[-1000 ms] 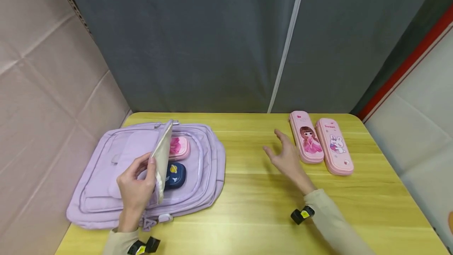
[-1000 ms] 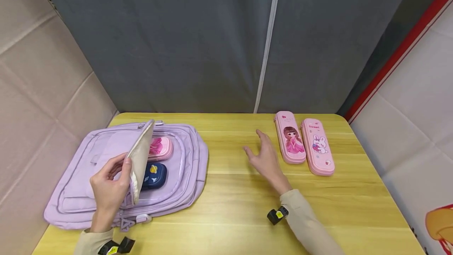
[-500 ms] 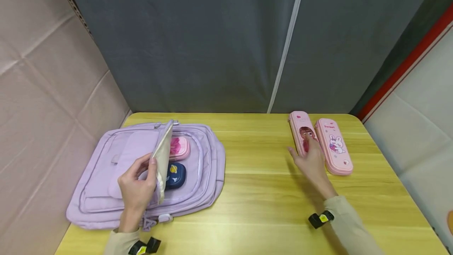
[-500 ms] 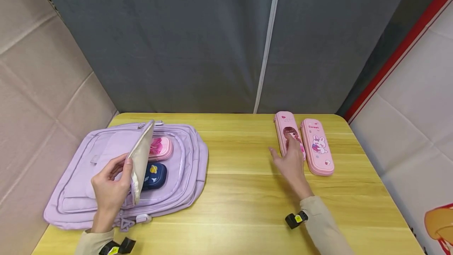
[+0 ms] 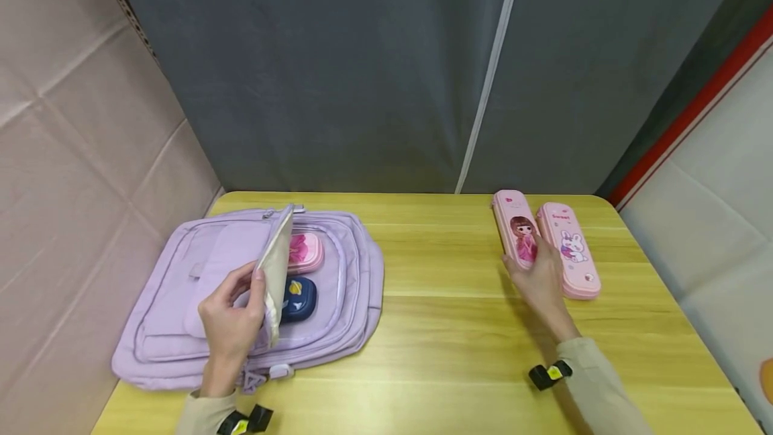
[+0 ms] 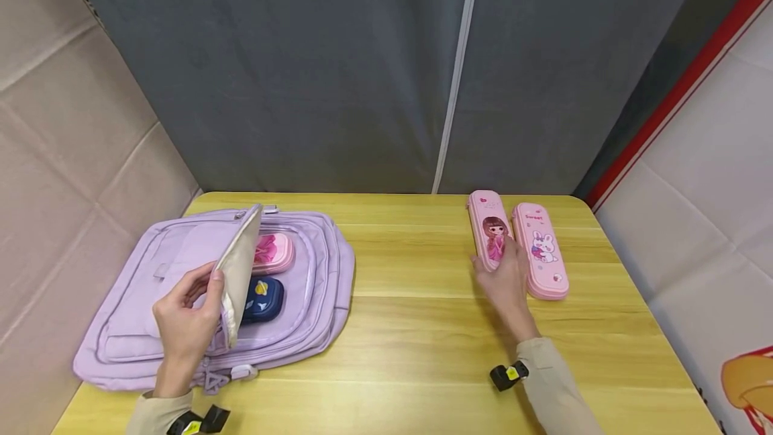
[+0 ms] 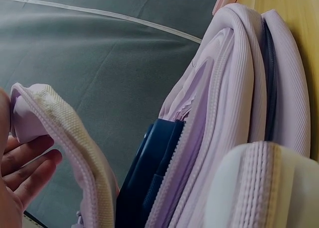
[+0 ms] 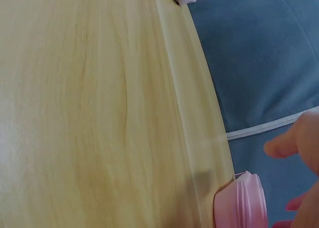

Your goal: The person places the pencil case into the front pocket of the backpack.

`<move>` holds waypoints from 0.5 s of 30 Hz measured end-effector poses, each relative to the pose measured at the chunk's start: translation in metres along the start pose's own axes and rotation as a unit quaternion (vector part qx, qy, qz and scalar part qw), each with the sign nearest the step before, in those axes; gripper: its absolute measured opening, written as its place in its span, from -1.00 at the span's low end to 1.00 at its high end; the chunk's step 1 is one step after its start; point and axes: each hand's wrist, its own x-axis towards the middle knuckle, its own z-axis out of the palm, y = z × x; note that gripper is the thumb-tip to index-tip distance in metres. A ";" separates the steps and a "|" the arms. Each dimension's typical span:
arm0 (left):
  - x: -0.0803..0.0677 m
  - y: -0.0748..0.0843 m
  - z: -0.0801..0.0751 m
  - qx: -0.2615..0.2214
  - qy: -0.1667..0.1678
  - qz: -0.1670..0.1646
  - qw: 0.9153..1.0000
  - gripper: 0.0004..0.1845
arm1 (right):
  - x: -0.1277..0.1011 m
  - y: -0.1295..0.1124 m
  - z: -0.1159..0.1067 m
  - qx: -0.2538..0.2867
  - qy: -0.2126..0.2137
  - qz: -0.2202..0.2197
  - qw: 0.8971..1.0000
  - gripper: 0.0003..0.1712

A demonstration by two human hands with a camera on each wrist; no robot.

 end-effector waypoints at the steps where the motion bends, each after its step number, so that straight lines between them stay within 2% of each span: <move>1: 0.000 0.000 0.000 0.000 0.000 0.000 1.000 -0.83 | 0.000 0.001 -0.001 -0.006 0.000 0.004 1.000 -0.07; 15: 0.000 0.001 0.001 -0.001 -0.002 0.000 1.000 -0.82 | -0.002 0.017 0.004 -0.049 -0.032 0.040 0.997 0.08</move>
